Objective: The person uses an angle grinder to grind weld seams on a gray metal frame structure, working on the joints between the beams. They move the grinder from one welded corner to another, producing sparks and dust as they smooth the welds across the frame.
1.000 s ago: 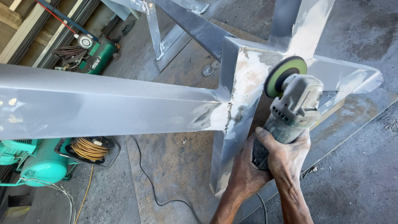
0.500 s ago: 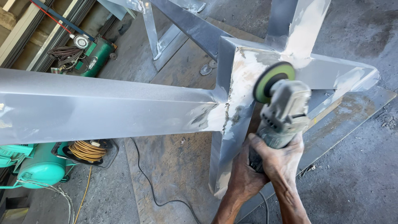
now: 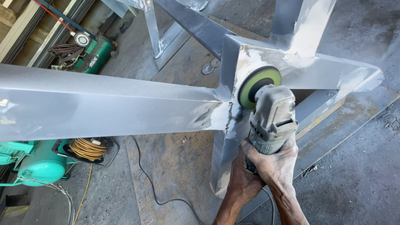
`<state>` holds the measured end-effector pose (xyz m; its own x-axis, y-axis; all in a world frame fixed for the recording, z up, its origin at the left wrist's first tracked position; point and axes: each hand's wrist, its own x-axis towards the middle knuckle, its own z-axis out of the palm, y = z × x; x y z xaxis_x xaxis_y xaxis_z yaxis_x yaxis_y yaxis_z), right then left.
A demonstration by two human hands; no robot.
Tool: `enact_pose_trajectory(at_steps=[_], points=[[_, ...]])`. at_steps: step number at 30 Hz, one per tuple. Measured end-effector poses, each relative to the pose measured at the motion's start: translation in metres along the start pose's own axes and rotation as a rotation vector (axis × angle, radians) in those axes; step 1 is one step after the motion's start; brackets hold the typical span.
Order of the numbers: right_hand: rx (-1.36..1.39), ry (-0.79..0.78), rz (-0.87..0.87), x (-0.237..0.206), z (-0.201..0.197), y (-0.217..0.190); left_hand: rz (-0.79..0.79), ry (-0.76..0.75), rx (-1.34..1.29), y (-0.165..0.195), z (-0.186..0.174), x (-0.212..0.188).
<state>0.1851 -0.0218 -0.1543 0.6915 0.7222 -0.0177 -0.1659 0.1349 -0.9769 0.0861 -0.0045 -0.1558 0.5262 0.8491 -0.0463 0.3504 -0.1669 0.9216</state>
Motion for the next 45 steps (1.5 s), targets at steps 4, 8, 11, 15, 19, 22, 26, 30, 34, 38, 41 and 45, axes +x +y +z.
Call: enact_pose_trajectory(at_steps=[4,8,11,15,19,22,26,30,34,38,41,45], points=[[0.060,0.038,-0.003,0.003,-0.005,0.000,-0.093,-0.011,0.034,0.006,0.002,0.002],[0.069,0.103,0.050,0.012,-0.013,-0.002,-0.113,-0.034,0.100,0.015,0.004,0.005],[0.061,0.077,0.006,0.014,-0.007,-0.008,-0.063,-0.004,0.037,0.017,0.001,0.006],[0.033,-0.019,-0.087,0.009,0.003,-0.022,0.035,0.041,-0.030,0.017,-0.003,0.007],[0.003,0.022,-0.033,0.020,-0.002,-0.032,0.043,0.026,0.016,0.018,-0.001,0.011],[0.046,0.084,0.060,0.021,-0.003,-0.036,-0.075,-0.010,0.022,0.023,-0.001,0.013],[0.004,0.009,-0.085,0.015,0.006,-0.040,-0.003,0.018,-0.019,0.030,-0.008,0.013],[0.054,-0.017,-0.129,0.020,0.009,-0.045,0.055,0.022,-0.054,0.039,-0.012,0.015],[0.079,0.057,0.014,0.027,0.001,-0.050,-0.069,0.008,0.018,0.045,-0.008,0.016],[0.063,0.046,-0.077,0.024,0.005,-0.053,-0.019,0.021,-0.016,0.044,-0.009,0.017],[0.091,0.016,-0.154,0.024,0.009,-0.054,0.071,0.031,-0.069,0.040,-0.011,0.018],[0.087,0.037,-0.066,0.029,0.002,-0.055,-0.028,0.019,0.020,0.041,-0.008,0.020]])
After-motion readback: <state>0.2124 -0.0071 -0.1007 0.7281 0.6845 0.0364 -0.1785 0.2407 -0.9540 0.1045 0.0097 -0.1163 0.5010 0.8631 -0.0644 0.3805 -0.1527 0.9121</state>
